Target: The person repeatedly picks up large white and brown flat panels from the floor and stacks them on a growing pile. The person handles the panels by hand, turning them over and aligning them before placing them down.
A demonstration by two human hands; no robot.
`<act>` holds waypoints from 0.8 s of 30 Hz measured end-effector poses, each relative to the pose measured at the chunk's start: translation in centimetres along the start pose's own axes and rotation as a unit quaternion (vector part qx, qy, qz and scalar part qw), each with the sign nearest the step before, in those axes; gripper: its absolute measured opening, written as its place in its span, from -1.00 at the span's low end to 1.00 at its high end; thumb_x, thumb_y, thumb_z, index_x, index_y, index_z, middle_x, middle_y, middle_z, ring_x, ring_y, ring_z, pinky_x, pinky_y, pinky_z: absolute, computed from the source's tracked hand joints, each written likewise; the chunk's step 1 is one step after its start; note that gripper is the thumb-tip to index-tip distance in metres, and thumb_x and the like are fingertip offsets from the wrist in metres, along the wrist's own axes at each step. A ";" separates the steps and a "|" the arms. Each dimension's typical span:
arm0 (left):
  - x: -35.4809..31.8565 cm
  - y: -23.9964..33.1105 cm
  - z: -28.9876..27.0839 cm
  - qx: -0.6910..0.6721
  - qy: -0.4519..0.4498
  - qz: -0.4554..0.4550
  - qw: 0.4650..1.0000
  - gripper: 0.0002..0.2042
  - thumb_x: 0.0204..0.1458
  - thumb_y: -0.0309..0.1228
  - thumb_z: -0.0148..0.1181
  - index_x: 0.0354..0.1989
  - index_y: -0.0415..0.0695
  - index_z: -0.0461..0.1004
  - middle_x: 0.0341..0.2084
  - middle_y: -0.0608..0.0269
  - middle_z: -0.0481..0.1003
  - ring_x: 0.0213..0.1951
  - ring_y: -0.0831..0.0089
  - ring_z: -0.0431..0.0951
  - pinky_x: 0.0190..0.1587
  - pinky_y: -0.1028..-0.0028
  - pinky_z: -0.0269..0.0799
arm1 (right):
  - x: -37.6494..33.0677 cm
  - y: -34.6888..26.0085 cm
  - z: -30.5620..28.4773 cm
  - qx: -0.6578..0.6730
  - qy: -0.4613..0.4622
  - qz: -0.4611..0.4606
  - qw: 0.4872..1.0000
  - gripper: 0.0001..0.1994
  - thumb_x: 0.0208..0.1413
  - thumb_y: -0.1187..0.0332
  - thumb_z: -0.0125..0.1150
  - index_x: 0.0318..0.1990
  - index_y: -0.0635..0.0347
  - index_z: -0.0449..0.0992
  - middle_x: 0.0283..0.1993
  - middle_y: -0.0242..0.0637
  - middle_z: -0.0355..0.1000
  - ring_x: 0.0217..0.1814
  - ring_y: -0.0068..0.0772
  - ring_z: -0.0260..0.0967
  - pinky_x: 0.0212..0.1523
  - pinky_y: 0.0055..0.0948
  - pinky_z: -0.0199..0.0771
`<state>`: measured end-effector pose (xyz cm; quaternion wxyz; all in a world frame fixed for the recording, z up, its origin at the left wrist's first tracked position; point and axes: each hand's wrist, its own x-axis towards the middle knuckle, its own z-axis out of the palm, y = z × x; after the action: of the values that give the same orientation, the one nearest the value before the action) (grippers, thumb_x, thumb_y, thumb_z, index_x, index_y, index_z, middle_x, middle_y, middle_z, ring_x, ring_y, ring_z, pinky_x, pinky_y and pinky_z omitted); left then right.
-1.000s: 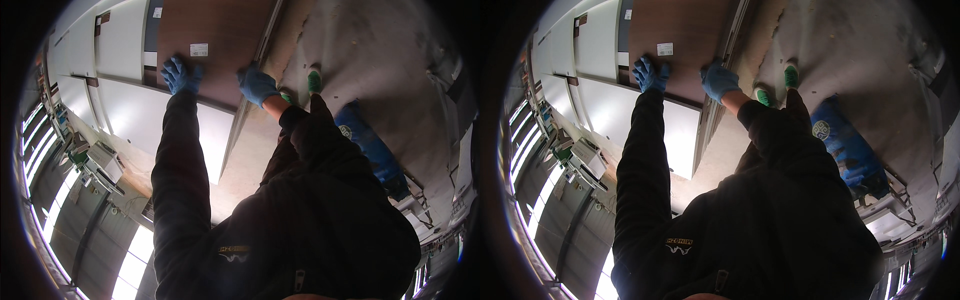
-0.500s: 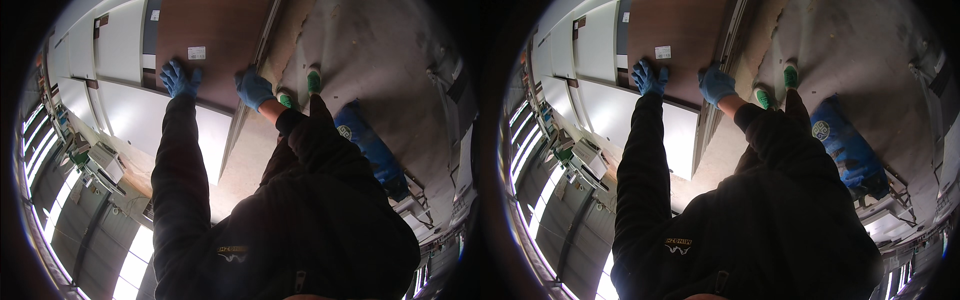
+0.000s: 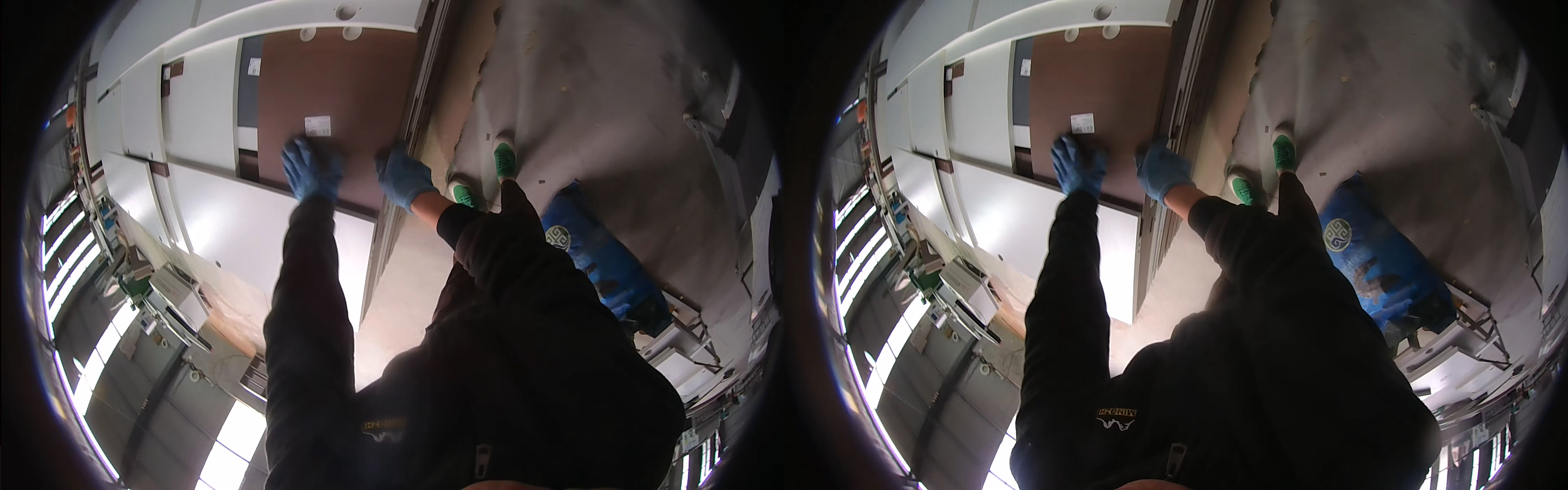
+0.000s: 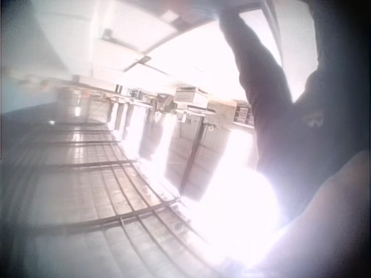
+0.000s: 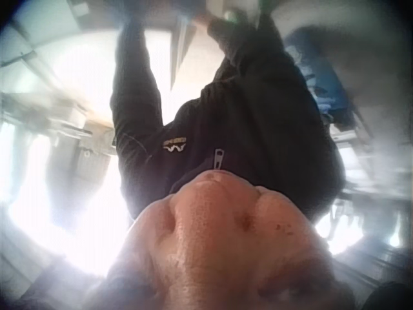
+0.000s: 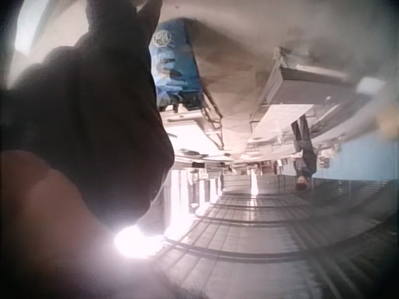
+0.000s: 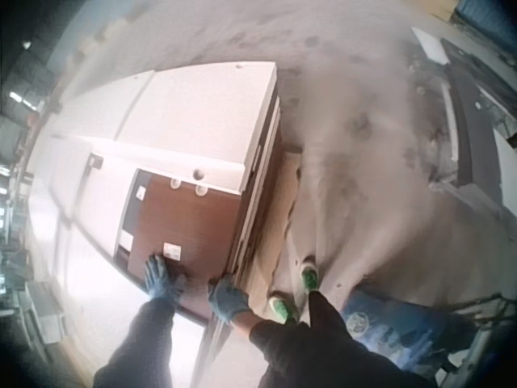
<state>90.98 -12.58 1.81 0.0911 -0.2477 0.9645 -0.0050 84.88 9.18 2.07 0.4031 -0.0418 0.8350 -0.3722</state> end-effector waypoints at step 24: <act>-2.4 1.2 0.3 -0.022 0.026 0.062 0.997 0.12 0.04 0.15 0.25 0.55 -0.21 -0.32 0.50 -0.37 -0.24 0.49 -0.41 -0.25 0.48 -0.21 -0.31 | 0.6 -1.0 -0.6 -0.008 -0.077 0.026 0.997 -0.44 0.32 0.02 -0.01 0.19 0.38 0.38 0.07 0.19 0.54 0.08 0.24 0.54 0.09 0.12 0.51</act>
<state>92.52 -10.38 1.89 0.0601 -0.1892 0.9800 0.0158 83.88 8.60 2.54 0.4757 -0.0519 0.8049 -0.3510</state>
